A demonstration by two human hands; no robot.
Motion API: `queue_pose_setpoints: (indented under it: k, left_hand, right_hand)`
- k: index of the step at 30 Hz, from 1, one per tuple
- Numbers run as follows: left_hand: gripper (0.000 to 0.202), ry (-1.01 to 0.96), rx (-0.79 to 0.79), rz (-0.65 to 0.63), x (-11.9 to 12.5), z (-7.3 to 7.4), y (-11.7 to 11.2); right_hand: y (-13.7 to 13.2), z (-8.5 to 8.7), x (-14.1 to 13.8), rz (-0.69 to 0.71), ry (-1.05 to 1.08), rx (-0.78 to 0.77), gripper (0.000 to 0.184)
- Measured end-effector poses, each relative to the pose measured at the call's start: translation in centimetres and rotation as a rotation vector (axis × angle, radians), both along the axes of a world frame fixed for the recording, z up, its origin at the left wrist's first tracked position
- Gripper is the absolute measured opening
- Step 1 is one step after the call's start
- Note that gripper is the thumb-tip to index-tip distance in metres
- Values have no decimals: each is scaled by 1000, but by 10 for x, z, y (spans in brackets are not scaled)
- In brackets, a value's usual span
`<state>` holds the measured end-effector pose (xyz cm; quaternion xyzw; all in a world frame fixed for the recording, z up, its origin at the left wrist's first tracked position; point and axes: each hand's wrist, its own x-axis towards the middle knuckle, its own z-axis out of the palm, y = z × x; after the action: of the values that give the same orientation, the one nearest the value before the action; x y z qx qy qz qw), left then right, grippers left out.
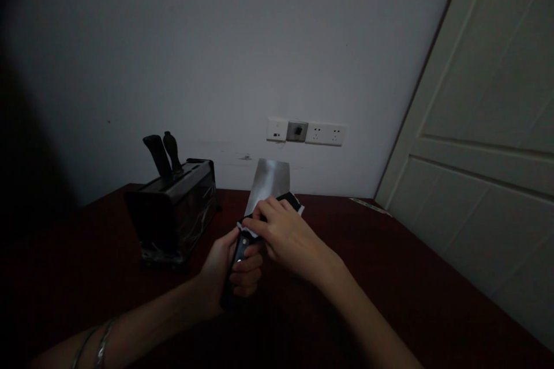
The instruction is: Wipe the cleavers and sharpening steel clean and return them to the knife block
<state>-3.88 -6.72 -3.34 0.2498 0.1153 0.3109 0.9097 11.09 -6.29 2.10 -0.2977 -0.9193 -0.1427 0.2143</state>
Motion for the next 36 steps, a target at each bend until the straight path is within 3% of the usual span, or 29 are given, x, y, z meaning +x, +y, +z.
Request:
queue_pose_setpoints:
  k: [8,13,19,30,36]
  left_hand:
    - [67,-7,0,-42,-1,0,-4]
    - [67,-20,7,-73,0,0,-7]
    - [68,-6,-15,-87,0,0,-7]
    - [67,-13,-10,-96,1,1,-11]
    - [67,8,-33,-85,2,-1,-11]
  right_hand:
    - [-7,8,10,-37,-50,-61,35]
    - [-3,10,14,-56,23,-33,42]
    - [-7,15,17,6,-9,-143,40]
    - [-9,13,13,-48,19,-63,40]
    - [-11,9,4,-1,-11,-89,29]
